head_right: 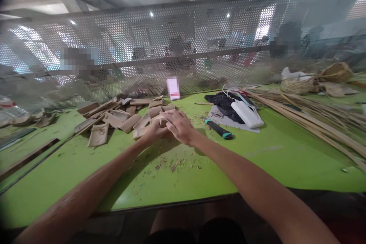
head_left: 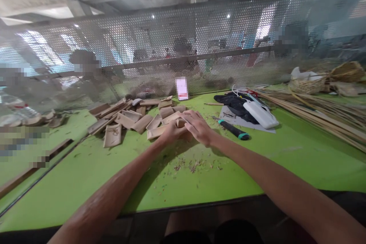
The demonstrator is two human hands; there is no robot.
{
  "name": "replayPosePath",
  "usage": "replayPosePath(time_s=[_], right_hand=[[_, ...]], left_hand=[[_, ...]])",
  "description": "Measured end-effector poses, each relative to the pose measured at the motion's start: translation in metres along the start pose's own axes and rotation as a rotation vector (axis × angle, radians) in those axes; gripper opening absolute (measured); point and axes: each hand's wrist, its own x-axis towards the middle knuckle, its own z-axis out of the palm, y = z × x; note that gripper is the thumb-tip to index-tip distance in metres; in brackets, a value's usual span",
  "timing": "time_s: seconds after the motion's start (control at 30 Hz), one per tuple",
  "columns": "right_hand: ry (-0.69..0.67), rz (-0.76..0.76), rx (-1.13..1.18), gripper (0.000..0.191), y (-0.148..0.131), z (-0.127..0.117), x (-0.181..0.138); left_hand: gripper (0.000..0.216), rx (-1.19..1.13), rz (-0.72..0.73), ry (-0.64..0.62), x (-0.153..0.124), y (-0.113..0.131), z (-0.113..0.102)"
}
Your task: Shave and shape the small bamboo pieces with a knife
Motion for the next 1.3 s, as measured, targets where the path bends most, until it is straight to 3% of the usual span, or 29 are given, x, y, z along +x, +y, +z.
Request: replayPosePath(time_s=[0.13,0.47,0.67,0.87,1.03,1.2,1.3], right_hand=[[-0.003,-0.037,-0.008,0.051,-0.001,-0.004,0.002],[-0.042,-0.055,-0.021,0.051,0.002,-0.002,0.001],[-0.025,-0.014,-0.027,0.053,0.006,-0.001,0.002],[-0.048,-0.019,-0.037,0.054,0.005,0.000,0.000],[-0.024,0.011,-0.022,0.056,0.005,0.001,-0.001],[-0.021,-0.039,-0.038,0.054,0.005,0.003,0.000],[0.011,0.018,0.009,0.054,0.009,0.004,0.001]], left_hand=[[0.041,-0.061,0.017,-0.046,0.001,0.003,0.005],[0.045,-0.105,-0.050,0.026,-0.002,0.003,0.007],[0.046,-0.003,0.004,0.036,-0.004,0.009,0.008],[0.049,-0.026,-0.031,0.096,-0.004,0.005,0.008],[0.046,-0.013,-0.015,0.055,-0.004,0.007,0.009],[0.041,0.032,-0.012,0.139,-0.003,0.003,0.008],[0.042,0.061,0.025,0.090,-0.003,0.005,0.008]])
